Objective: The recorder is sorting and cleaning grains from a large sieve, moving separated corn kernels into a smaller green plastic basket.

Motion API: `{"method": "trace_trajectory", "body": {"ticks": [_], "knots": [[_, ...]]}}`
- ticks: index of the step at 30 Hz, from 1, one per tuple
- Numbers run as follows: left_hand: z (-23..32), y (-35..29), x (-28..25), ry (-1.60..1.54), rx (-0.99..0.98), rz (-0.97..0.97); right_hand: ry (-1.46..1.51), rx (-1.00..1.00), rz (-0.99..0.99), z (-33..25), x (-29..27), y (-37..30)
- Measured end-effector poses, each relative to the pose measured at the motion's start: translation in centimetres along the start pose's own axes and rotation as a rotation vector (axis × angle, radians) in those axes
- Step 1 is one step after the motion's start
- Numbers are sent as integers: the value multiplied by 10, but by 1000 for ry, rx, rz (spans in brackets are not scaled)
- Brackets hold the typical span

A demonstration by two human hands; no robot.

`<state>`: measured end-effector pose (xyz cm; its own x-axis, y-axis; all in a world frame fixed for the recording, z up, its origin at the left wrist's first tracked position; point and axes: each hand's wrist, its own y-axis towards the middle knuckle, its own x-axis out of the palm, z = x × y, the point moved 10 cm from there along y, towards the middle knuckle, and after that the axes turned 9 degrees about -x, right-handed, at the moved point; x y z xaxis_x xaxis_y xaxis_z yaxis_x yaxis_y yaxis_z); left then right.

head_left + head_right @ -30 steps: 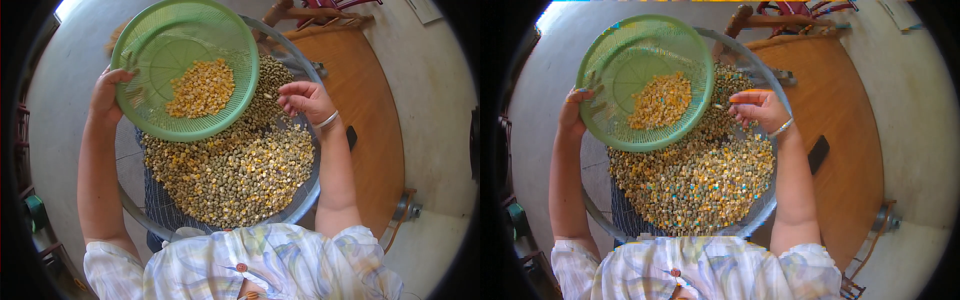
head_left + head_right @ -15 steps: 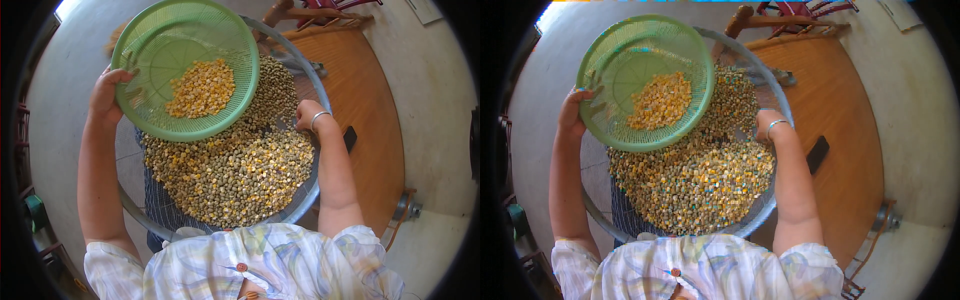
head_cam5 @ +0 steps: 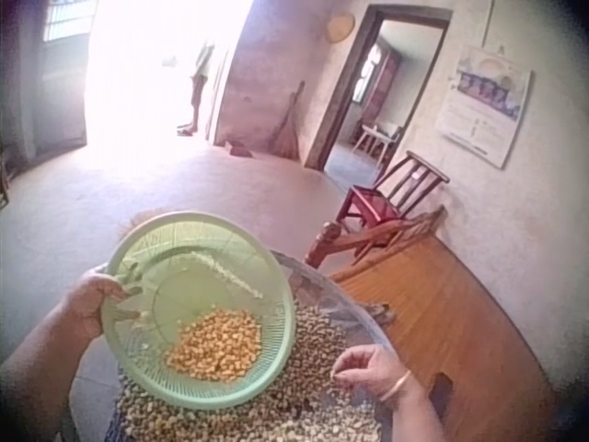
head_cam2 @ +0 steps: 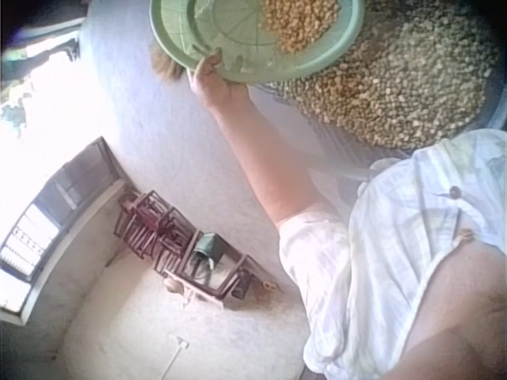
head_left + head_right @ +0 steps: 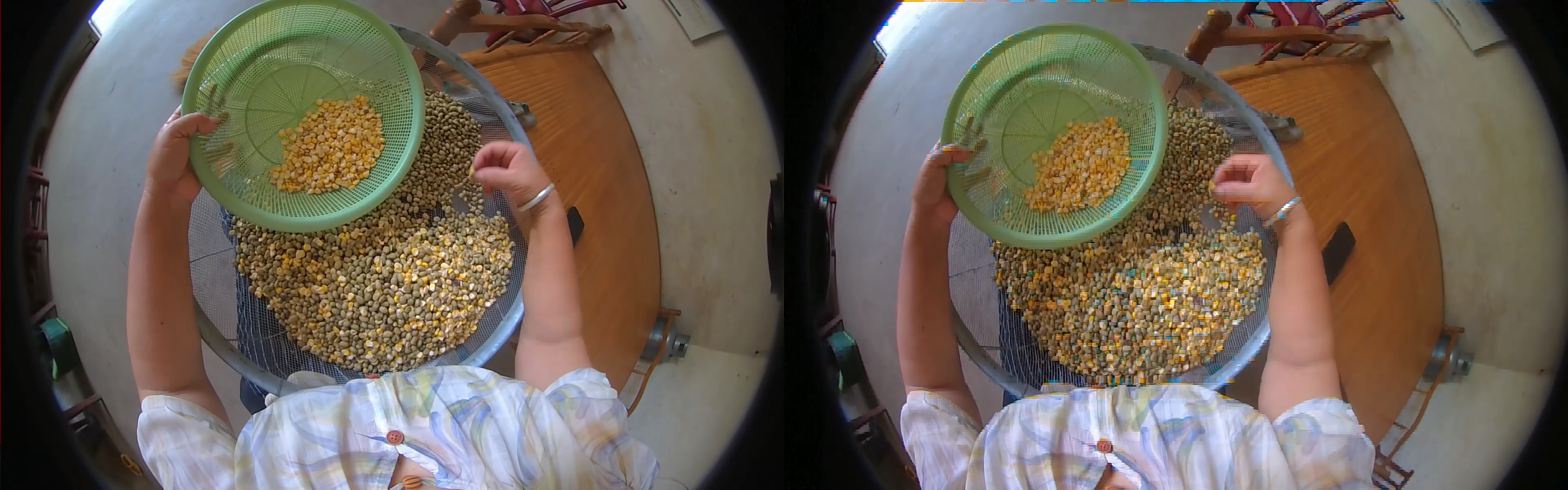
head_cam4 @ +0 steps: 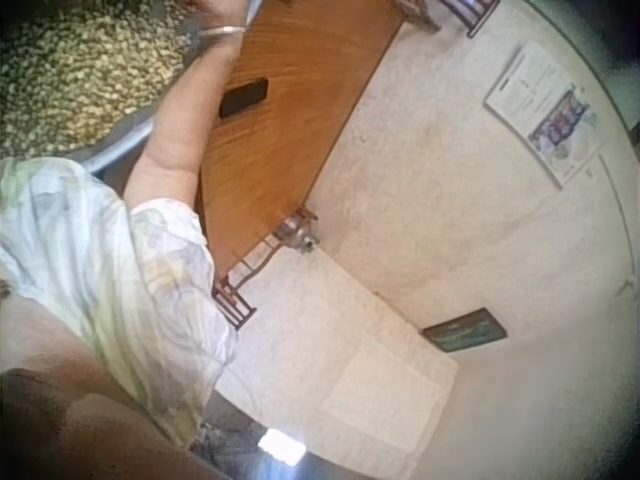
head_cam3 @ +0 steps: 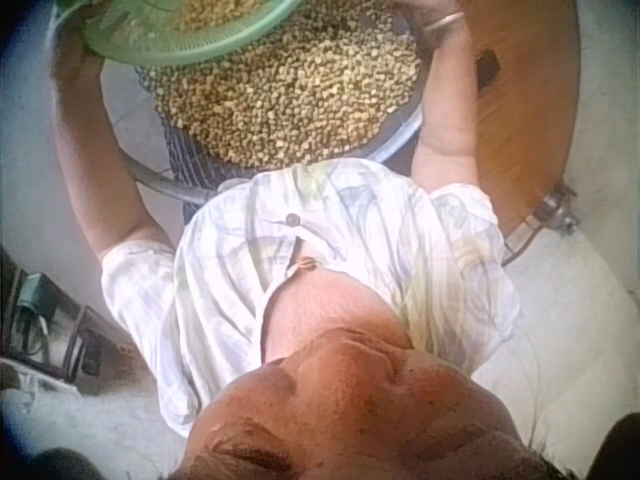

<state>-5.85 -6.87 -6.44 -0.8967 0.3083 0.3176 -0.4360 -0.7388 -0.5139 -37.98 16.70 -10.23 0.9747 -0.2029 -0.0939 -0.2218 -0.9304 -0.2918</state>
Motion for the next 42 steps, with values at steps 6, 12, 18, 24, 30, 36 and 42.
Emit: {"method": "trace_trajectory", "body": {"ticks": [6, 12, 18, 24, 30, 36, 42], "knots": [[1, -9, 2, 13, 5, 90, -23, -78, 79, -11, 3, 6], [0, -5, -1, 23, -1, 75, -757, 340, -67, 50, -25, -3], [-1, -5, 2, -12, -13, 60, -1018, 168, -165, 43, -17, 7], [-3, 0, -3, 23, -15, 31, -968, 189, -120, 36, -21, 3], [-3, 0, -1, 2, -23, 28, -1230, 279, -261, 48, -5, 3], [0, -3, 3, -10, -1, 30, -1316, 300, -220, 49, -4, 3], [0, -3, 1, -12, 18, 23, -1116, 183, -248, 41, 3, 8]]}}
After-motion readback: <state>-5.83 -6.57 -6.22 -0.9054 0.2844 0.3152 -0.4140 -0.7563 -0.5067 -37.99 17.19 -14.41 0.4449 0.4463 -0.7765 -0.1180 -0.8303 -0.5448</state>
